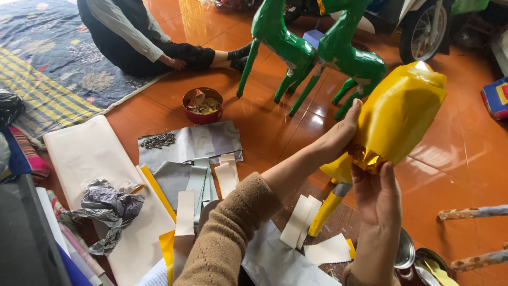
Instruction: Decorating a sculpture by cutting and applying yellow adhesive strips to its frame
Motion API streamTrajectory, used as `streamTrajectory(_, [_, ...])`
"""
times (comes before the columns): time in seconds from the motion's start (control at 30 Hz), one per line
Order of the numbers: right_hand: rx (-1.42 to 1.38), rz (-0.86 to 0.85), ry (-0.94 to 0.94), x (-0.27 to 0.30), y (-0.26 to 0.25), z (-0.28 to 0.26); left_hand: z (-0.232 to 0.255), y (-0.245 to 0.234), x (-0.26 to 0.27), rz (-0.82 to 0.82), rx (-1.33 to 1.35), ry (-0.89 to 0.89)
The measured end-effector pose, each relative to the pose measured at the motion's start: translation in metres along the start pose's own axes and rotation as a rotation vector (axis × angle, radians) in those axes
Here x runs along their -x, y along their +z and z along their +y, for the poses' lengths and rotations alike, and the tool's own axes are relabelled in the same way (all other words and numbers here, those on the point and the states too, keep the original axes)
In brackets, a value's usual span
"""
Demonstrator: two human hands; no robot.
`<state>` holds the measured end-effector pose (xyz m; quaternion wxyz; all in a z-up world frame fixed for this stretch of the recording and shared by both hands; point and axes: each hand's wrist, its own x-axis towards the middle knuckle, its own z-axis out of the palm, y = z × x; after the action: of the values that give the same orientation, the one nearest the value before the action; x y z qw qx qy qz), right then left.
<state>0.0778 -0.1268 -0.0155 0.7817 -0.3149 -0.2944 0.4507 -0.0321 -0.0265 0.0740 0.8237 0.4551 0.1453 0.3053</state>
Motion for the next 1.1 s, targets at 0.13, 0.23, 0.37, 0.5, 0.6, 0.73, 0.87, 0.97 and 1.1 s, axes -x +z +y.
streamTrajectory(0.13, [0.023,0.017,-0.005,0.022,0.046,-0.003,-0.013,-0.025,0.0,-0.038,-0.066,0.095])
streamTrajectory(0.23, [-0.127,0.028,-0.047,0.027,0.033,0.003,-0.027,-0.05,-0.002,-0.114,-0.171,0.263])
streamTrajectory(0.37, [0.041,0.179,-0.302,0.028,0.049,0.0,-0.022,-0.049,0.02,-0.158,-0.183,0.286])
streamTrajectory(0.5, [0.368,0.323,-0.622,0.018,0.074,0.01,0.0,-0.011,0.035,-0.07,-0.32,0.358])
streamTrajectory(0.6, [0.657,0.395,-0.563,0.024,0.104,-0.004,-0.052,-0.038,-0.004,-0.03,-0.323,0.272])
streamTrajectory(0.73, [0.691,0.374,-0.603,0.023,0.092,0.0,-0.016,-0.002,0.032,-0.048,-0.261,0.295])
streamTrajectory(0.87, [0.699,0.338,-0.604,0.022,0.087,0.003,0.01,0.023,0.054,-0.043,-0.064,0.197])
streamTrajectory(0.97, [0.685,0.316,-0.606,0.023,0.083,0.003,0.002,0.021,0.048,-0.021,0.054,0.136])
streamTrajectory(1.1, [0.623,0.281,-0.594,0.017,0.073,0.005,-0.022,0.002,0.027,0.006,-0.009,0.102])
